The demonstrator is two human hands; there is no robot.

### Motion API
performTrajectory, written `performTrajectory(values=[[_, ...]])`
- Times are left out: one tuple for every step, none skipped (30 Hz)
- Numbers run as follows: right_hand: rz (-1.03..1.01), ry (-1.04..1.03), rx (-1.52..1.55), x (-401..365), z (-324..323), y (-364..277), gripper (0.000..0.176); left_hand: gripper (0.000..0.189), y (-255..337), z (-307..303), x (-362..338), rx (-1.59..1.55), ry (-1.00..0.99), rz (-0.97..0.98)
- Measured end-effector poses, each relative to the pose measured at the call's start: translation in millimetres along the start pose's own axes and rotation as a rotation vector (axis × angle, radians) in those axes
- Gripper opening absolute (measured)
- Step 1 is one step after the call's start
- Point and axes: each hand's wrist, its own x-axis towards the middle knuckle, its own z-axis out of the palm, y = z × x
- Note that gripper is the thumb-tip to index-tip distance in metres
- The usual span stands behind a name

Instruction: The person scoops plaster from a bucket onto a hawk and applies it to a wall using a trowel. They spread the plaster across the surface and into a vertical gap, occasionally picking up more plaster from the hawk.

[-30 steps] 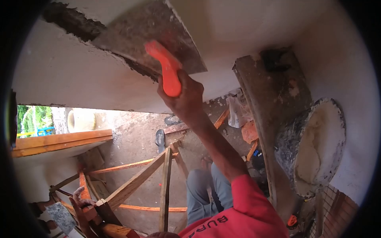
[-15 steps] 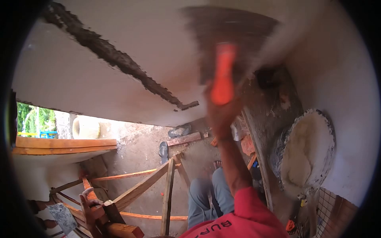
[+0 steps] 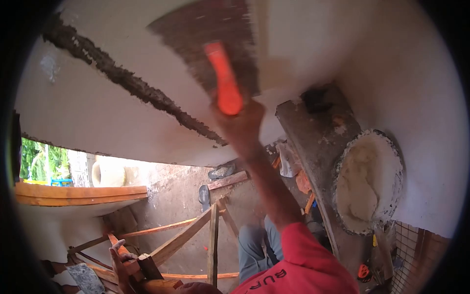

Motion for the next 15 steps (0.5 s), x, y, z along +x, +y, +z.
performTrajectory(values=[[0.083,-0.026,-0.002,12.4,-18.9,10.2,0.020,0.069,-3.9,-1.2,1.5,-0.001,0.002,0.010],[0.158,0.033,-0.099,24.1,-35.9,32.9,0.022,0.068,-6.9,-2.9,2.6,0.001,0.002,0.019],[0.161,0.032,-0.271,42.5,-59.3,47.6,0.023,0.068,-9.0,-3.2,4.4,0.000,0.002,0.029],[0.186,0.104,-0.243,58.2,-76.4,56.6,0.024,0.068,-9.9,-1.0,6.2,-0.004,0.003,0.040],[0.161,0.170,-0.270,67.9,-89.5,64.4,0.024,0.068,-8.3,0.8,7.9,-0.012,-0.027,0.032],[0.138,0.236,-0.298,77.7,-102.5,72.2,0.025,0.068,-6.6,2.3,8.7,-0.019,-0.057,0.022],[0.057,0.289,-0.374,82.9,-108.5,85.7,0.025,0.068,-5.6,4.4,8.6,-0.032,-0.082,0.015],[0.108,0.341,-0.372,85.1,-110.2,84.6,0.024,0.069,-4.3,4.6,8.3,-0.046,-0.102,0.010],[0.159,0.392,-0.367,88.1,-111.0,79.4,0.022,0.069,-3.7,2.1,6.4,-0.062,-0.116,0.005],[0.344,0.433,-0.280,81.5,-111.5,69.2,0.021,0.069,-4.0,-2.4,4.5,-0.080,-0.124,0.000],[0.524,0.464,-0.186,78.3,-109.8,50.6,0.022,0.060,-10.1,-6.5,8.0,-0.080,-0.153,0.058],[0.520,0.322,-0.237,70.3,-104.4,19.7,0.023,0.060,-15.1,-8.3,16.6,-0.026,-0.145,0.091],[0.517,0.172,-0.294,58.6,-94.1,-13.0,0.024,0.061,-22.1,-9.5,23.1,0.029,-0.137,0.112],[0.358,0.087,-0.254,46.2,-77.9,-33.3,0.025,0.061,-21.7,-11.2,20.1,0.045,-0.137,0.098],[0.201,0.008,-0.212,31.7,-58.3,-49.2,0.027,0.061,-21.1,-12.8,17.2,0.061,-0.138,0.085]])
